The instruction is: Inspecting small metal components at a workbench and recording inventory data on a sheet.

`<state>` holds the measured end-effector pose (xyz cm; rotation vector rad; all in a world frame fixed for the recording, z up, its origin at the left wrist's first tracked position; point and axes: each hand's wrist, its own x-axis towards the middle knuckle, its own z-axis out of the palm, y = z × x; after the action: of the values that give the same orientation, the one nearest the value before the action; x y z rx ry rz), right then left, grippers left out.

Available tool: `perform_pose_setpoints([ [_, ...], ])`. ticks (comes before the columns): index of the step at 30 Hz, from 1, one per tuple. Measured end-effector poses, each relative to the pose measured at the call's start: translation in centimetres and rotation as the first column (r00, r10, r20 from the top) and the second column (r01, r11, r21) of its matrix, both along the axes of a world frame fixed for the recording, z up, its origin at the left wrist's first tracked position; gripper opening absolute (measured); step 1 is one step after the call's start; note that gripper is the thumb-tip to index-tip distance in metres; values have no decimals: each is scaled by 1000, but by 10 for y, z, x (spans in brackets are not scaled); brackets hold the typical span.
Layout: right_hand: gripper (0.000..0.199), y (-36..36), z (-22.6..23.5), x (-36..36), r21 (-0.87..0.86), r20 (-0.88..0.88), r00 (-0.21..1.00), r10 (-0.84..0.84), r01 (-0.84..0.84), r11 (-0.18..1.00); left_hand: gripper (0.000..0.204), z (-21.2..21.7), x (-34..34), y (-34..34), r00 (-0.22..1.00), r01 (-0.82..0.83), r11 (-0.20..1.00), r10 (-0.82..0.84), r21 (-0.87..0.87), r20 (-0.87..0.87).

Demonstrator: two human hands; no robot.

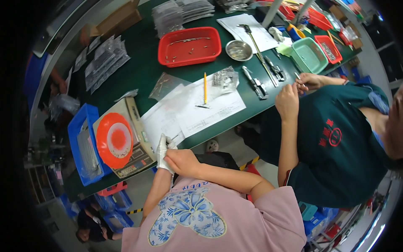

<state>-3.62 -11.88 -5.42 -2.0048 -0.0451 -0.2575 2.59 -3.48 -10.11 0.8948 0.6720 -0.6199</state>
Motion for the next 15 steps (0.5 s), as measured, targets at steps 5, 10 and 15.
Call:
perform_pose_setpoints([
  [5, 18, -14, 6, -15, -101, 62, 995, 82, -75, 992, 25, 9, -8, -19, 929, 354, 914, -368, 200, 37],
  [10, 21, -24, -19, -29, 1, -40, 997, -64, 65, 998, 28, 6, -13, 6, 892, 448, 874, -423, 189, -161],
  [15, 23, -46, -11, -55, -102, -192, 929, -317, 302, 948, 33, 16, -4, 41, 864, 504, 860, -500, 78, -59],
])
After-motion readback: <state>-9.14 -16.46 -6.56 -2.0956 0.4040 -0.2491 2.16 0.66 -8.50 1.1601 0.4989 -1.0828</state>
